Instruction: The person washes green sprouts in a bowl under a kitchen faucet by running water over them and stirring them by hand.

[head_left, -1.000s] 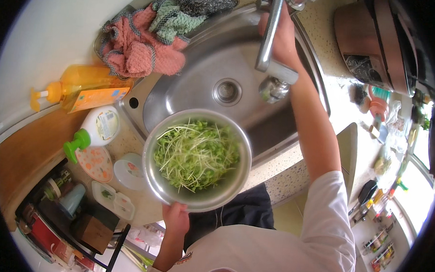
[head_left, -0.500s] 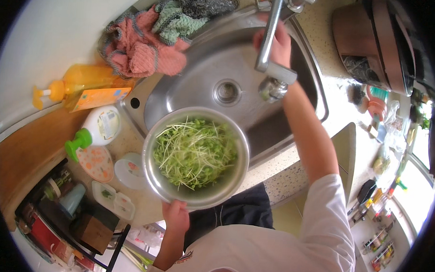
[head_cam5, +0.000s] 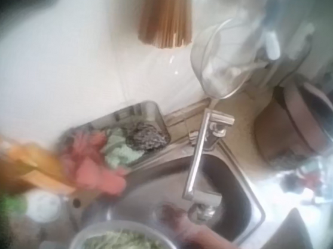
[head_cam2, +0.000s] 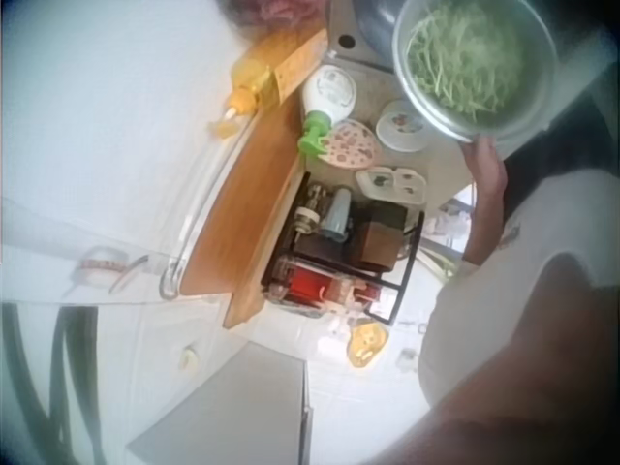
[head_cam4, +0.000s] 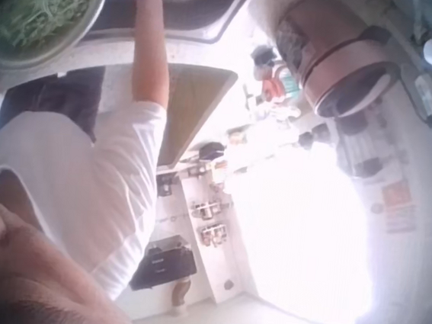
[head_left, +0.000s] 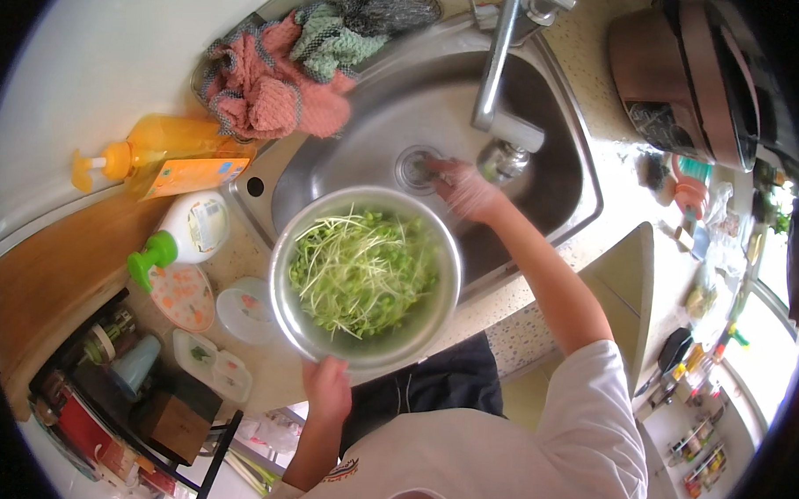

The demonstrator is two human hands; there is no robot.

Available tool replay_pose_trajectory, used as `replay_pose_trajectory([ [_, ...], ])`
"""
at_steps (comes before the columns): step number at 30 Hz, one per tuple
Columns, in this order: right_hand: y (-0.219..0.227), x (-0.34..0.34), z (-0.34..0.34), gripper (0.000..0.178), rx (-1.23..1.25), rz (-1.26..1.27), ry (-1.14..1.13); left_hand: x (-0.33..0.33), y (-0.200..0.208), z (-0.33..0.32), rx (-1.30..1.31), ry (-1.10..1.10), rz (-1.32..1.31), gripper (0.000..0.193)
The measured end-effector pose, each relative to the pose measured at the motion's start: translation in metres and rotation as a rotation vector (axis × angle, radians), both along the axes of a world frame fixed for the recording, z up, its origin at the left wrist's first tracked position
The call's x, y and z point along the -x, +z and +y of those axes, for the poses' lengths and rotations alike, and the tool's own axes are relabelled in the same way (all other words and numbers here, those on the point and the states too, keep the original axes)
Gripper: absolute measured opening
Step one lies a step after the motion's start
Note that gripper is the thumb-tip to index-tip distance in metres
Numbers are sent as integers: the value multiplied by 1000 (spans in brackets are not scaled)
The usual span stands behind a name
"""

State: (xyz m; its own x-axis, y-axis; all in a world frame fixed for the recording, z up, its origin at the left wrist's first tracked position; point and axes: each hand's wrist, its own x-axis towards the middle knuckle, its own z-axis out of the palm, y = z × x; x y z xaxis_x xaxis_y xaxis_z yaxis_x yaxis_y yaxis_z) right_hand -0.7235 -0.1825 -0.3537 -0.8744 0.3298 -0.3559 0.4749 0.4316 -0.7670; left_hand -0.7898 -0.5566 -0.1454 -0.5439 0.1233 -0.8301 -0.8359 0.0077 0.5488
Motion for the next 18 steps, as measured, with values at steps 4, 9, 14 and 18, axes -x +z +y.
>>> replay_pose_trajectory([
  [4,38,-5,-9,36,-162,41,-120,7,-18,22,-16,-40,-30,64],
  [9,75,-25,17,32,-294,37,-240,12,-56,72,-22,-145,-181,72],
  [14,106,-22,10,27,407,134,-817,15,-97,117,-89,-179,-199,69],
  [18,113,-19,-11,25,553,231,-849,17,-146,123,-56,-232,-209,63],
])
